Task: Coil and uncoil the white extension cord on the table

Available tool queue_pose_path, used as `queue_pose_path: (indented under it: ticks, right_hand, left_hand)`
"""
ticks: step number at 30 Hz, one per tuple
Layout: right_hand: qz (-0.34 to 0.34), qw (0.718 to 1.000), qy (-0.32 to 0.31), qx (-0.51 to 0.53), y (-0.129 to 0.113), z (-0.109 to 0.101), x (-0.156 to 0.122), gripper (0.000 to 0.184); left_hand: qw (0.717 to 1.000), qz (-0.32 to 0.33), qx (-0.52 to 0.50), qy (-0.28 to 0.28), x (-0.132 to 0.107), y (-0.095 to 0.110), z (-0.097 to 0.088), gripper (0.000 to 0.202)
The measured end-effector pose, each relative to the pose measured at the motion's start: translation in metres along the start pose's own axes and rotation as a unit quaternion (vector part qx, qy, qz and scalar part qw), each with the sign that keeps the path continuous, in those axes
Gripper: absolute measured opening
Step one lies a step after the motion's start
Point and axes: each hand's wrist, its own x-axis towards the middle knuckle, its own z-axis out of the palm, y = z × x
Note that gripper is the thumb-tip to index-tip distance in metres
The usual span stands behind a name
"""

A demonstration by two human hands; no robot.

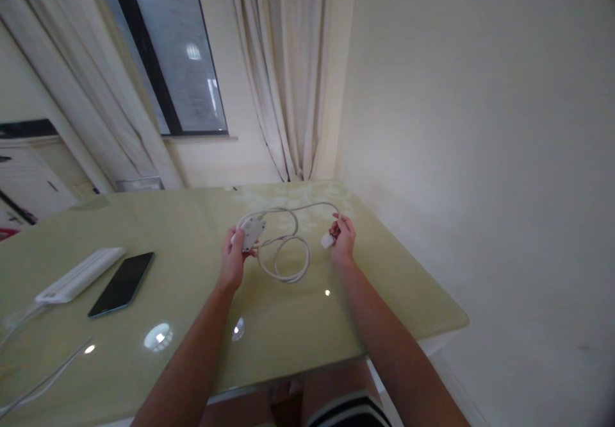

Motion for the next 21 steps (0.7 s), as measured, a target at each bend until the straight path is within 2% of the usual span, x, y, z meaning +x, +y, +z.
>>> queue_pose_path:
  ticks: [3,5,8,12,14,18,20,21]
  right_hand:
    - [0.056,0.997,0.013,0.051,-0.002,-0.003,0.003,0.031]
    - [0.076,0.994,0.017,0.071,-0.003,-0.006,0.005,0.030]
    - [0.090,0.992,0.013,0.087,-0.005,-0.008,0.006,0.030]
    - [0.093,0.991,-0.010,0.097,-0.007,-0.006,0.004,0.029]
    - [0.088,0.992,-0.017,0.089,-0.007,-0.004,0.003,0.028]
    - [0.085,0.993,-0.025,0.074,-0.005,-0.003,0.003,0.028]
    - [0.089,0.993,-0.030,0.067,-0.004,-0.003,0.003,0.027]
    - [0.092,0.993,-0.030,0.065,-0.004,-0.004,0.003,0.027]
  left_hand:
    - [0.995,0.015,0.070,-0.069,-0.002,-0.004,0.002,0.050]
    - [0.992,0.012,0.093,-0.082,-0.001,-0.011,0.004,0.059]
    - [0.992,0.001,0.108,-0.071,0.002,-0.024,0.005,0.066]
    - [0.982,0.024,0.176,-0.056,0.003,-0.032,0.002,0.058]
    - [0.964,0.052,0.261,-0.027,0.002,-0.029,-0.001,0.050]
    - [0.899,0.111,0.423,0.013,0.001,-0.021,-0.005,0.045]
    - [0.890,0.128,0.437,0.010,0.001,-0.019,-0.006,0.045]
    - [0.896,0.130,0.425,0.004,0.002,-0.018,-0.007,0.041]
